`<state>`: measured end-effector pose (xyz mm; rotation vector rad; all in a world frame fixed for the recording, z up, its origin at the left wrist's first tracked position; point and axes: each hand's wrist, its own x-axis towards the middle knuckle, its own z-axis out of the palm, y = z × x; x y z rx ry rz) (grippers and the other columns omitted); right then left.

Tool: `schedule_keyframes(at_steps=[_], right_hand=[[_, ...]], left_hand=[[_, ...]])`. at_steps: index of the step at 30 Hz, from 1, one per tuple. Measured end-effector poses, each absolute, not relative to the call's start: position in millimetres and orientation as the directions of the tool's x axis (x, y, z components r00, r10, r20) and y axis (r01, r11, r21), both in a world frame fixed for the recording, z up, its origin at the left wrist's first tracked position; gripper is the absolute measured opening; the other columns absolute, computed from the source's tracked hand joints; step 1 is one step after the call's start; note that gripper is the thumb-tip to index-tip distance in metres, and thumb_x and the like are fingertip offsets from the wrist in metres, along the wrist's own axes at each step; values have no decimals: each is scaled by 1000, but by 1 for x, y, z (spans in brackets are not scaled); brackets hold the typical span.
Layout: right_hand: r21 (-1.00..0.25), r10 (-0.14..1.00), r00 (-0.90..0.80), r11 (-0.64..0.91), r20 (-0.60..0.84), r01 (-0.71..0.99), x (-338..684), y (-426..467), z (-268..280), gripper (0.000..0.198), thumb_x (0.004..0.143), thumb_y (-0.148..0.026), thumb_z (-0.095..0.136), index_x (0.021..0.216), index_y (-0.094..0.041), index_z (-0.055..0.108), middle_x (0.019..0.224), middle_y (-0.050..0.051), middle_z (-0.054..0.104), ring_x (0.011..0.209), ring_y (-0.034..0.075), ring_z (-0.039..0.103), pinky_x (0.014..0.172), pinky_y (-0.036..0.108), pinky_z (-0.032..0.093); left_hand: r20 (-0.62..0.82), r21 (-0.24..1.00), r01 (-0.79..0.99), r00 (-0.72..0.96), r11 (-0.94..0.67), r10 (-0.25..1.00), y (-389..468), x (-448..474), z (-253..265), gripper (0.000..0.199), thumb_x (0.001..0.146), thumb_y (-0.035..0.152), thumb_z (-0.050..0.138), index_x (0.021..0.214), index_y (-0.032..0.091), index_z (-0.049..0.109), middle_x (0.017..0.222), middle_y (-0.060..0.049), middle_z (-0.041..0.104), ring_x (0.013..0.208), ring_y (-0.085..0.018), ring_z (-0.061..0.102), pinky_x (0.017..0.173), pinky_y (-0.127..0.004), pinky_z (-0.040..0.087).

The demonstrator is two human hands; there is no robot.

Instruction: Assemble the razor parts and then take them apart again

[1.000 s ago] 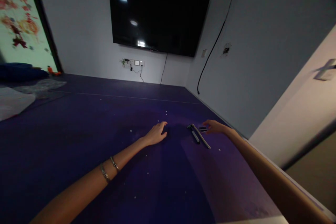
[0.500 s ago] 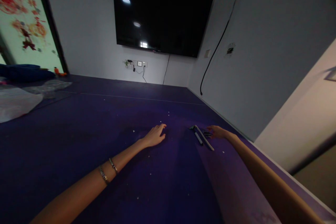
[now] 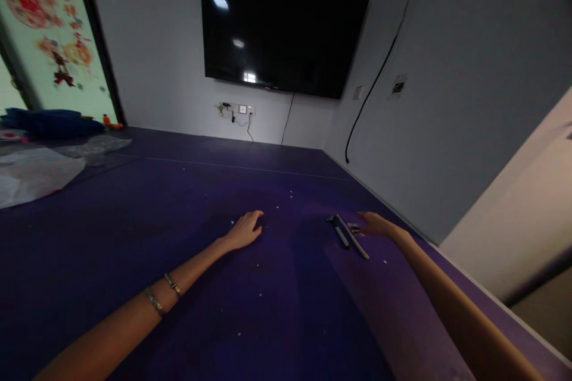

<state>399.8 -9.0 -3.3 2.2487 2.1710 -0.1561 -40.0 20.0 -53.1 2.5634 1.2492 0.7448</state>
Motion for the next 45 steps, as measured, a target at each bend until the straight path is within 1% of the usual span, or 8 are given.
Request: schedule_keyframes(at_steps=[4,7,9,13,16,18,31,45], right_hand=[[-210,992,-82,101,101,972,347,-9,-4,60,76,-27,53,131,-8,41,122,16,54,109,24,54,88,29,42],[-254,951,-172,237,255,938,300,-12,-15,57,79,-30,50,132,-11,40,125,15,52,113,23,50,95,33,38],[-253,934,-198,277,296,927,273,-14,-24,56,81,-33,48,132,-11,39,128,15,49,117,24,46,98,36,35],[-215,948,-176,236,265,948,240,-18,-46,54,83,-37,45,131,-11,41,131,17,45,122,27,40,98,40,33],[-171,963,-117,161,241,972,233,-22,-62,48,87,-39,37,128,-15,46,133,13,44,124,28,37,99,43,30],[-159,965,-95,136,243,978,232,-25,-69,46,88,-38,34,126,-17,48,133,11,45,125,27,35,100,43,28],[-176,966,-92,136,240,975,233,-27,-70,46,88,-38,33,125,-18,49,134,9,45,126,26,34,101,42,27],[-170,968,-98,139,230,976,234,-27,-70,48,88,-38,31,127,-16,48,135,9,43,127,26,33,101,41,27]], left_hand=[[353,345,784,402,-517,845,32,-73,-58,35,77,23,45,111,15,45,119,-13,52,116,-25,44,96,-41,35],[351,354,824,322,-443,879,39,-96,-62,33,78,23,44,109,15,47,117,-14,53,114,-25,46,94,-41,37],[352,357,836,292,-416,889,43,-107,-63,31,78,23,43,108,15,49,115,-13,55,111,-24,49,94,-40,38],[348,325,854,292,-407,891,45,-119,-66,30,80,25,43,108,16,51,116,-12,56,118,-25,45,97,-42,35],[326,287,874,296,-392,898,43,-119,-69,35,83,27,40,115,15,50,128,-13,49,128,-28,32,101,-47,28],[299,266,882,307,-388,904,41,-118,-70,38,85,29,36,118,14,50,133,-15,44,130,-29,29,102,-49,26],[268,231,888,336,-399,903,34,-118,-66,38,86,28,35,119,17,51,135,-12,44,129,-26,32,103,-47,25],[250,209,892,347,-400,904,32,-117,-64,41,88,27,32,122,14,49,136,-14,41,129,-27,31,104,-45,25]])
